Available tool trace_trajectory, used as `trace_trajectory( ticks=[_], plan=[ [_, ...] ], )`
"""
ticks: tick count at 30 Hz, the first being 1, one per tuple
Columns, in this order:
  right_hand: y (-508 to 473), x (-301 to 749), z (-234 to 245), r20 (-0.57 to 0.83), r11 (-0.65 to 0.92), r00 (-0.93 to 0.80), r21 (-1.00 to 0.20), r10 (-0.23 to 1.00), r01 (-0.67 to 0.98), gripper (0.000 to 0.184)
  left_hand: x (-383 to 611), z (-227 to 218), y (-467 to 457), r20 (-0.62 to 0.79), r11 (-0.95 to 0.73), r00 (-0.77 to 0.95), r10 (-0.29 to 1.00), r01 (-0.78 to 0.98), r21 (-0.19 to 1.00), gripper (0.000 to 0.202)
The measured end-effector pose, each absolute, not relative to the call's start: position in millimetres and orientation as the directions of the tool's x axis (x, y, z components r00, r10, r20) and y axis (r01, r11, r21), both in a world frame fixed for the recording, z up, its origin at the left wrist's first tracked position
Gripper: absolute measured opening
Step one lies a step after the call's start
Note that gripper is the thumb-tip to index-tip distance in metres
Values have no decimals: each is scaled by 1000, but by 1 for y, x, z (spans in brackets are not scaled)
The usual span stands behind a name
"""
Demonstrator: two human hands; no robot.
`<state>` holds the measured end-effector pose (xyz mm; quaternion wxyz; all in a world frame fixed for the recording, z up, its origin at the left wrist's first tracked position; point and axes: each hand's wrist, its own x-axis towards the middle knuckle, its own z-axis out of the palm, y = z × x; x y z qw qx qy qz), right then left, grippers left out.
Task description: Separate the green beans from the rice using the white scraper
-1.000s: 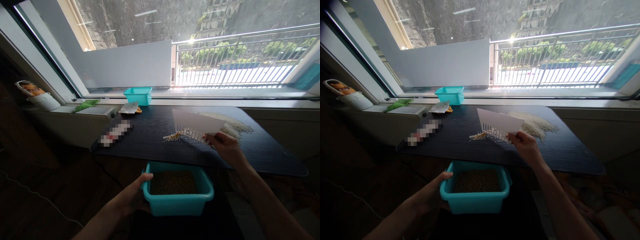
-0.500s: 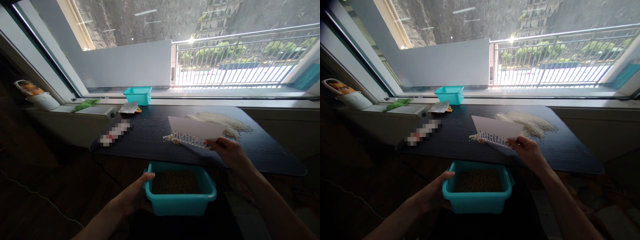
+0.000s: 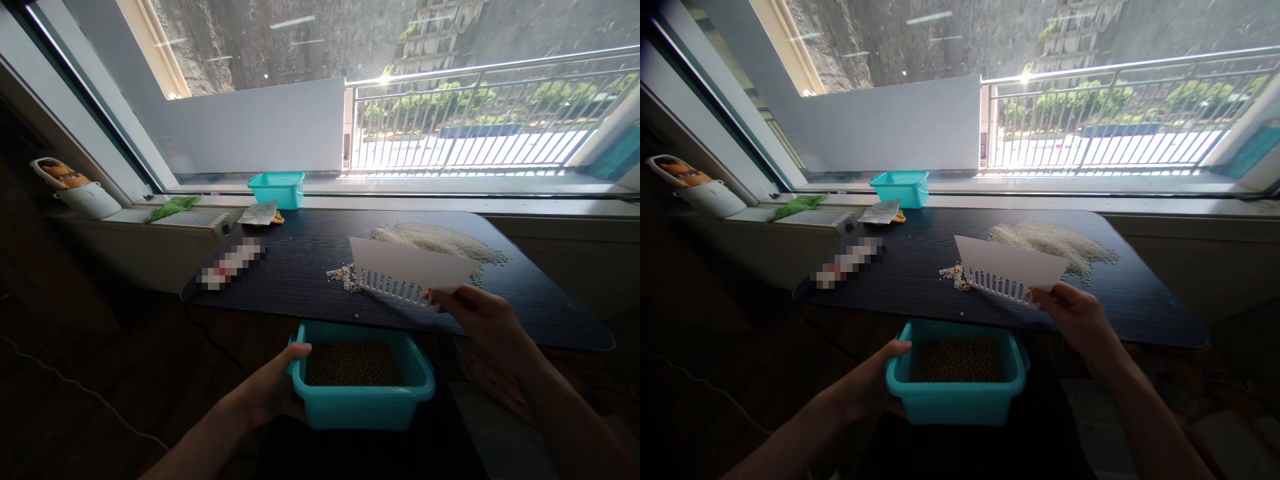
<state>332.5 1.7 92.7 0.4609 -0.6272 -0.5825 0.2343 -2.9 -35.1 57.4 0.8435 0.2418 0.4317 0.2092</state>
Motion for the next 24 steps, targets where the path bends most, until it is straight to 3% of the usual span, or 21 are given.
trace_trajectory(
  ticks=[24],
  plan=[
    [9, 320, 99, 223, 132, 161, -887, 961, 442, 32, -2, 58, -35, -628, 793, 536, 565, -141, 593, 59]
  ],
)
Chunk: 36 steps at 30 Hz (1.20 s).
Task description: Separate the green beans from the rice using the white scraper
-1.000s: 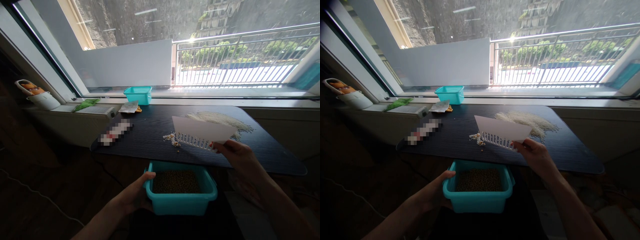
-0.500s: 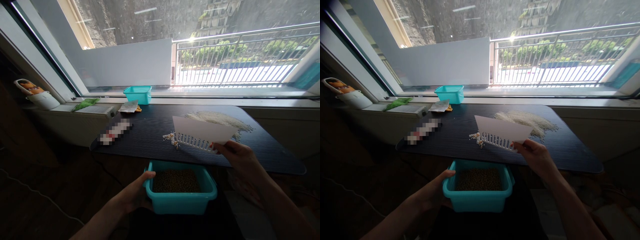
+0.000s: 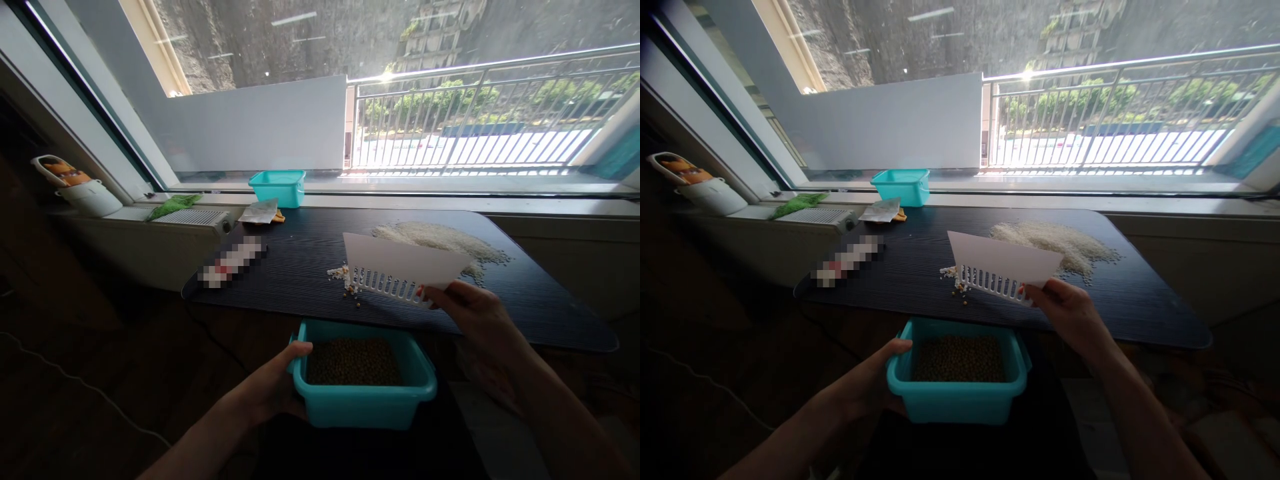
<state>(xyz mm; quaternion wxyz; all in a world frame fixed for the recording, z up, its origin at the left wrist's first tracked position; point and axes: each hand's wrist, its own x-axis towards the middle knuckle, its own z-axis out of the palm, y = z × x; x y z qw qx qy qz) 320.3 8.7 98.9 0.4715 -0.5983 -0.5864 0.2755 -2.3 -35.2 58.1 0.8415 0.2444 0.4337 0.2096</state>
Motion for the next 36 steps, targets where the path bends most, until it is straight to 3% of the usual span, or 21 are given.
trace_trajectory(
  ticks=[21, 29, 36],
  plan=[
    [1, 312, 97, 218, 133, 122, -863, 968, 488, 32, -15, 65, -33, -646, 787, 496, 580, -134, 603, 60],
    [-5, 291, 91, 95, 97, -22, -939, 995, 330, 36, -29, 64, -33, -644, 769, 467, 606, -136, 625, 59],
    [17, 255, 91, 230, 221, -23, -894, 973, 390, 31, -31, 62, -35, -642, 762, 454, 618, -143, 631, 57]
  ],
)
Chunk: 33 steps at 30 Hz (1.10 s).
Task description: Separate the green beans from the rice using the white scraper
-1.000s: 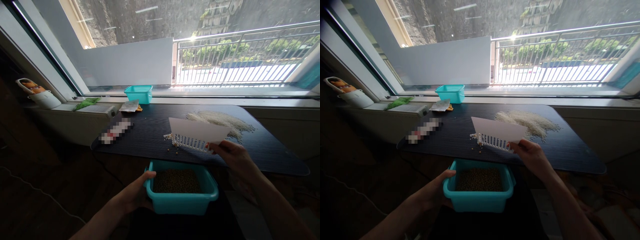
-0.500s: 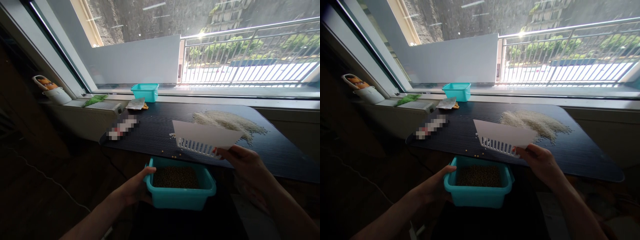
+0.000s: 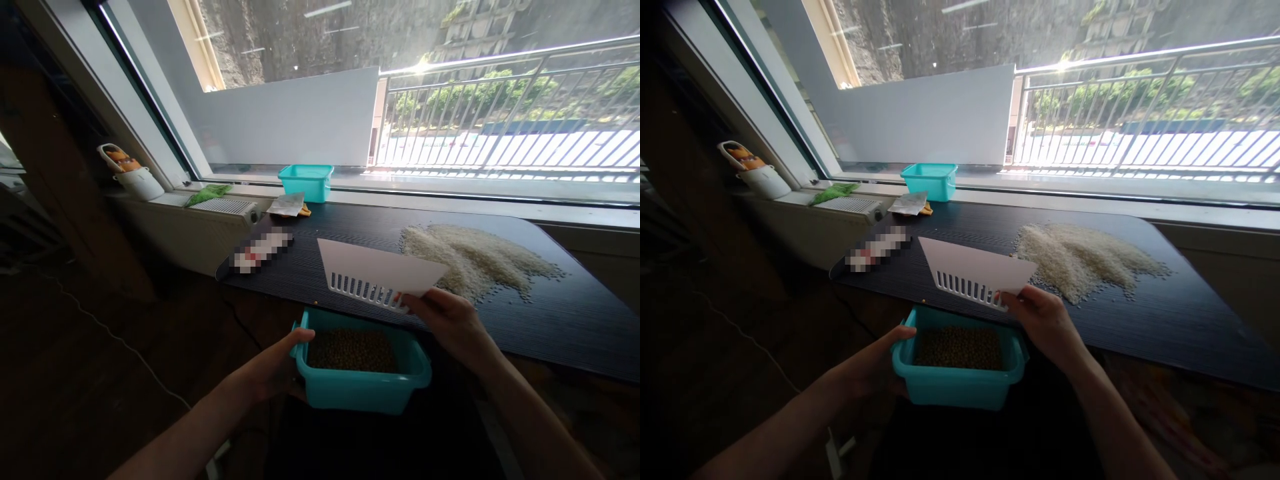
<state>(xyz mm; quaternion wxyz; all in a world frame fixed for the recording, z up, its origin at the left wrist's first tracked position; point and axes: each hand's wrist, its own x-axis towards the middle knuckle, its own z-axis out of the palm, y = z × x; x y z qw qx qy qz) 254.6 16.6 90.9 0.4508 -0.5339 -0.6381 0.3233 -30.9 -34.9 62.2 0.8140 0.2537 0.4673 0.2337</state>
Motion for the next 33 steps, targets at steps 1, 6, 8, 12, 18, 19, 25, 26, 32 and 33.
trace_trajectory(
  ticks=[1, 6, 8, 12, 18, 19, 25, 26, 32, 33],
  plan=[
    [21, 248, 91, 238, 235, -41, -888, 970, 395, 30, -32, 63, -35, -648, 767, 449, 615, -146, 625, 58],
    [34, 216, 90, 223, 271, -166, -884, 961, 380, 28, -46, 67, -37, -682, 780, 400, 613, -166, 603, 62],
    [36, 206, 91, 209, 276, -219, -898, 953, 343, 27, -55, 70, -39, -692, 779, 373, 619, -172, 603, 62],
    [30, 199, 94, 163, 251, -324, -935, 932, 252, 28, -72, 71, -43, -691, 763, 332, 642, -194, 616, 62],
    [1, 233, 91, 163, 163, -28, -931, 986, 325, 27, -66, 66, -46, -663, 748, 353, 660, -223, 625, 62],
    [-3, 242, 90, 164, 143, 34, -929, 986, 340, 25, -61, 65, -45, -663, 750, 360, 657, -218, 625, 63],
    [-15, 286, 83, 230, 67, 312, -887, 922, 456, 20, -27, 60, -39, -631, 767, 472, 616, -174, 618, 67],
    [-14, 293, 83, 240, 54, 345, -881, 908, 470, 20, -23, 59, -39, -630, 770, 483, 609, -168, 615, 67],
    [-8, 324, 92, 317, -12, 499, -836, 807, 549, 19, -10, 58, -36, -638, 778, 493, 592, -144, 611, 65],
    [-8, 327, 94, 312, -24, 508, -834, 803, 551, 19, -10, 58, -36, -637, 780, 498, 588, -140, 610, 64]
  ],
)
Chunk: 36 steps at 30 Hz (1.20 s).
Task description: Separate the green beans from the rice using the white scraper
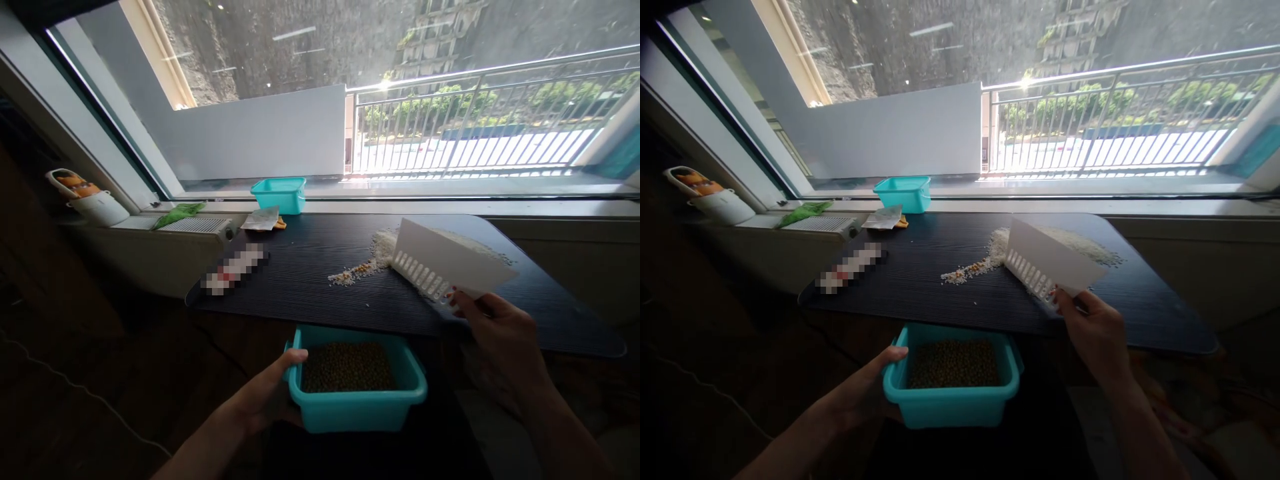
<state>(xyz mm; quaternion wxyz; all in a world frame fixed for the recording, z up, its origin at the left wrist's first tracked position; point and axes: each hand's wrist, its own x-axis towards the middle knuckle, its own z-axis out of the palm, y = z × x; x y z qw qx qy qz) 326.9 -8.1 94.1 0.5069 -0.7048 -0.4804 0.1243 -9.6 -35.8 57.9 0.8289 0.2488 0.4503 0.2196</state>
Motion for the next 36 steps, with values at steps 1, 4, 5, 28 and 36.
trace_trajectory(
  ticks=[1, 4, 5, 28, 36],
  plan=[
    [-8, 328, 96, 302, -32, 512, -838, 804, 544, 19, -9, 58, -36, -636, 780, 501, 587, -137, 611, 64],
    [-5, 321, 100, 285, 5, 481, -864, 829, 504, 20, -8, 58, -36, -638, 779, 497, 587, -135, 612, 64],
    [-2, 316, 100, 291, 39, 457, -874, 841, 484, 20, -8, 58, -36, -638, 779, 498, 588, -137, 612, 64],
    [29, 287, 88, 227, 154, 177, -924, 958, 351, 25, -9, 58, -35, -640, 771, 479, 601, -138, 621, 65],
    [28, 292, 84, 256, 187, 152, -913, 954, 362, 26, -8, 57, -35, -643, 779, 486, 592, -143, 610, 68]
  ],
)
